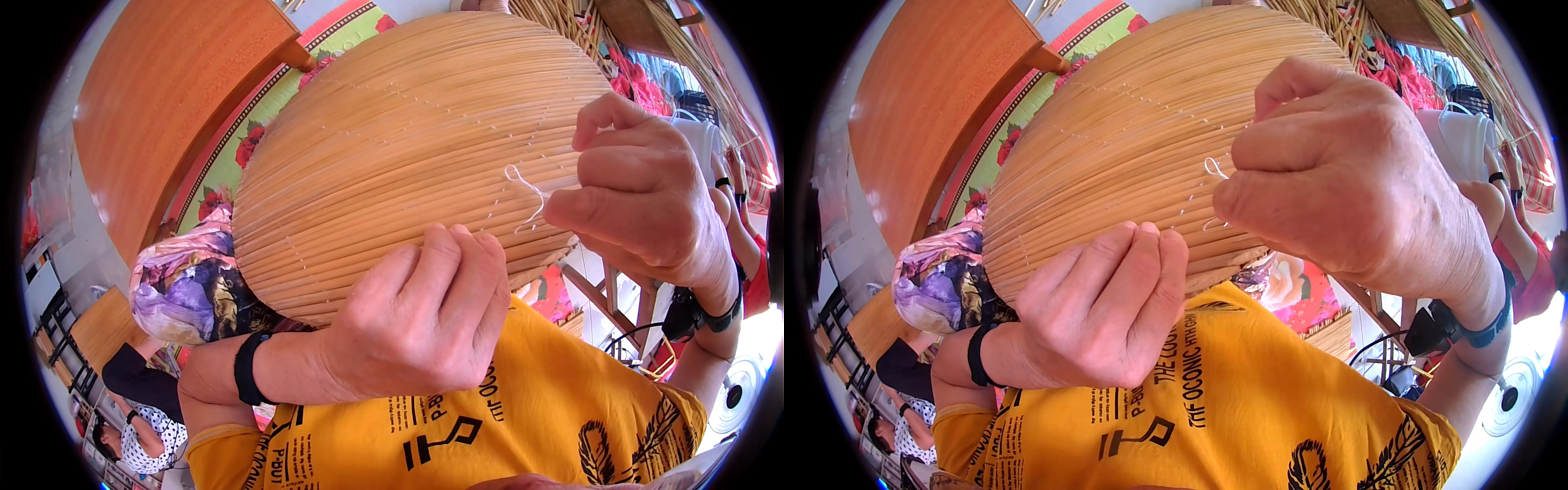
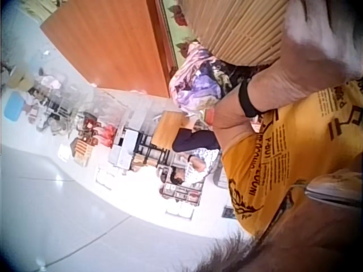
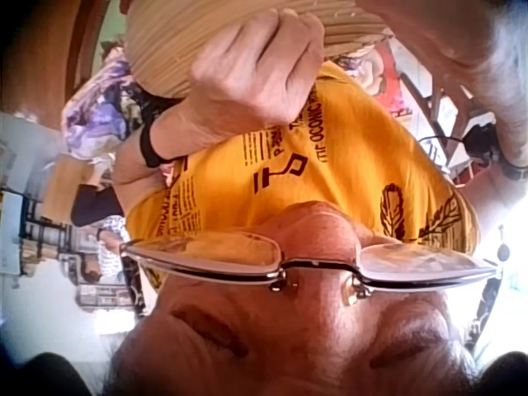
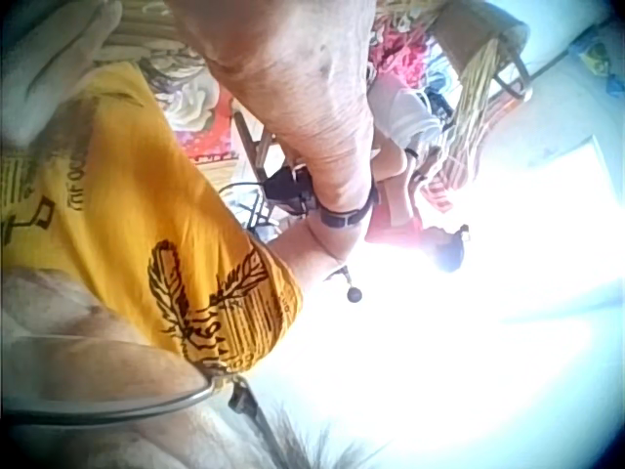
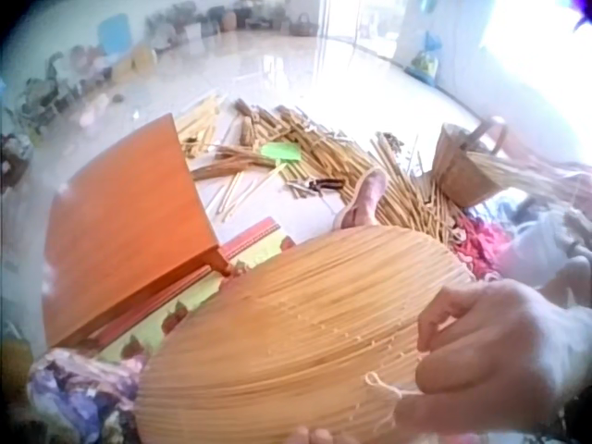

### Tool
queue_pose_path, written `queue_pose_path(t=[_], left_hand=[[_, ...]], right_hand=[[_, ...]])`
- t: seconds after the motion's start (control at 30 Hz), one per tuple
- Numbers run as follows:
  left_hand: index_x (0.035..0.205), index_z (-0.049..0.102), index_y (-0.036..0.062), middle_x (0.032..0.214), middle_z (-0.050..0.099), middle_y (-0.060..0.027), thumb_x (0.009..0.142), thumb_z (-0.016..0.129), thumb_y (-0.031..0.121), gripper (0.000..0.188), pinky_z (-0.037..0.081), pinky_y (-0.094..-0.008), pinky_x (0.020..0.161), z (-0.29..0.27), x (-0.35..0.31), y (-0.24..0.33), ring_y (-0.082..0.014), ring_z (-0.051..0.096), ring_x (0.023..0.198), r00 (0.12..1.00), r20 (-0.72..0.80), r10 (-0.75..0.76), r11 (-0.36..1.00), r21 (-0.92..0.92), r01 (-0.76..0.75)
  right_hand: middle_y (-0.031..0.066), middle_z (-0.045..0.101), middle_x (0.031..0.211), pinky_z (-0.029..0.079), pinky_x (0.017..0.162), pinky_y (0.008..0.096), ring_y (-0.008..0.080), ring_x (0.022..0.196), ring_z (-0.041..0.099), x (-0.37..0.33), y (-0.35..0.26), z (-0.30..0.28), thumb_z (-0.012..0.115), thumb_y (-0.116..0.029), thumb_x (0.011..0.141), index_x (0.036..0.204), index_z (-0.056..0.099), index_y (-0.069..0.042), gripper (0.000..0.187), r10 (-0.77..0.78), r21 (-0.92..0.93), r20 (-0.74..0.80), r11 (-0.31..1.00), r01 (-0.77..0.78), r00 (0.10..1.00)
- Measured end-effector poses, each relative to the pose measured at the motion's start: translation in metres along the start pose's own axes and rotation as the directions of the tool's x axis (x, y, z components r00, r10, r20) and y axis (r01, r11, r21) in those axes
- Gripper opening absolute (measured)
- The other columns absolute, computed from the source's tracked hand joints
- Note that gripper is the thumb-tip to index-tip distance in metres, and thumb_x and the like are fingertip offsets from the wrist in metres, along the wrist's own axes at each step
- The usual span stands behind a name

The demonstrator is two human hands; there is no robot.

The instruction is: The person uses a needle and thread to sew the outer edge of a circular bamboo object. They rotate the object to continue stitching along the perimeter and later pick up a small bundle of thread.

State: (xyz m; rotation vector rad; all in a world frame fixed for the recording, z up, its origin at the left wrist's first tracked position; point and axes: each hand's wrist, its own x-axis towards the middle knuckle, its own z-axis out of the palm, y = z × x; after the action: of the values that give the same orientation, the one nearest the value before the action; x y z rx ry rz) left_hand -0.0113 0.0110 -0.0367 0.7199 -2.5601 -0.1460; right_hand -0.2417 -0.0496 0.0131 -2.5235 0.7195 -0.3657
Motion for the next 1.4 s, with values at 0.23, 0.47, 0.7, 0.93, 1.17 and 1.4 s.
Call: queue_pose_path(t=[0.23, 0.47, 0.7, 0.93, 1.17, 1.4], left_hand=[[0.083, 0.068, -0.0037, 0.076, 0.063, -0.012, 0.074, 0.062, 0.006, 0.014, 0.052, -0.0263, 0.053, 0.0, 0.0, 0.0, -0.0229, 0.065, 0.069, 1.0, -0.002, 0.002, 1.0, -0.001, -0.002], [0.083, 0.068, -0.0049, 0.076, 0.063, -0.013, 0.076, 0.061, 0.005, 0.014, 0.052, -0.0275, 0.052, 0.001, -0.001, 0.001, -0.0237, 0.065, 0.068, 1.0, -0.005, 0.019, 1.0, 0.003, -0.019], [0.083, 0.067, -0.0058, 0.077, 0.064, -0.0136, 0.073, 0.063, 0.005, 0.015, 0.052, -0.0283, 0.051, 0.007, -0.004, 0.0, -0.0236, 0.065, 0.069, 0.996, -0.05, 0.074, 0.996, 0.059, -0.071], [0.086, 0.067, -0.0048, 0.076, 0.062, -0.0114, 0.07, 0.067, 0.008, 0.021, 0.05, -0.0292, 0.05, -0.007, -0.006, -0.001, -0.0213, 0.063, 0.066, 1.0, 0.024, 0.015, 1.0, 0.004, -0.015], [0.089, 0.067, -0.0005, 0.073, 0.06, -0.0099, 0.068, 0.074, 0.014, 0.026, 0.045, -0.0346, 0.05, -0.059, 0.012, -0.061, -0.0251, 0.059, 0.061, 0.992, 0.01, -0.129, 0.987, -0.091, 0.129], [0.092, 0.067, -0.0009, 0.07, 0.058, -0.013, 0.078, 0.071, 0.015, 0.022, 0.044, -0.0365, 0.054, -0.098, 0.014, -0.144, -0.0303, 0.056, 0.06, 0.991, 0.04, -0.128, 0.95, -0.282, 0.134]], right_hand=[[0.0001, 0.036, 0.056, 0.044, 0.063, 0.0362, 0.0205, 0.046, 0.041, 0.003, -0.002, 0.0, 0.073, -0.001, 0.053, 0.076, 0.062, -0.003, 0.025, 0.005, -0.007, -0.005, 1.0, -0.005, 1.0], [0.0018, 0.036, 0.057, 0.043, 0.06, 0.0359, 0.0234, 0.052, 0.044, 0.013, -0.002, -0.005, 0.066, -0.014, 0.053, 0.071, 0.058, -0.002, 0.023, -0.064, -0.037, 0.128, 0.997, 0.069, 0.99], [0.0049, 0.04, 0.058, 0.043, 0.061, 0.0359, 0.0265, 0.057, 0.049, 0.024, 0.005, 0.004, 0.065, -0.016, 0.057, 0.064, 0.05, -0.003, 0.02, 0.027, -0.05, 0.278, 0.999, -0.014, 0.96], [0.0051, 0.051, 0.064, 0.045, 0.063, 0.0355, 0.0258, 0.063, 0.055, 0.036, 0.008, 0.0, 0.07, -0.012, 0.068, 0.071, 0.06, -0.005, 0.013, 0.026, -0.029, 0.369, 0.999, -0.016, 0.929], [0.0072, 0.058, 0.07, 0.048, 0.061, 0.0312, 0.0209, 0.069, 0.061, 0.102, 0.003, -0.05, 0.065, -0.003, 0.076, 0.077, 0.065, -0.001, 0.002, 0.089, 0.031, 0.316, 0.994, -0.104, 0.945], [0.0034, 0.064, 0.072, 0.049, 0.065, 0.0269, 0.0125, 0.069, 0.061, 0.173, 0.042, -0.057, 0.063, -0.01, 0.083, 0.084, 0.068, 0.001, 0.012, 0.136, 0.189, 0.338, 0.959, -0.209, 0.931]])
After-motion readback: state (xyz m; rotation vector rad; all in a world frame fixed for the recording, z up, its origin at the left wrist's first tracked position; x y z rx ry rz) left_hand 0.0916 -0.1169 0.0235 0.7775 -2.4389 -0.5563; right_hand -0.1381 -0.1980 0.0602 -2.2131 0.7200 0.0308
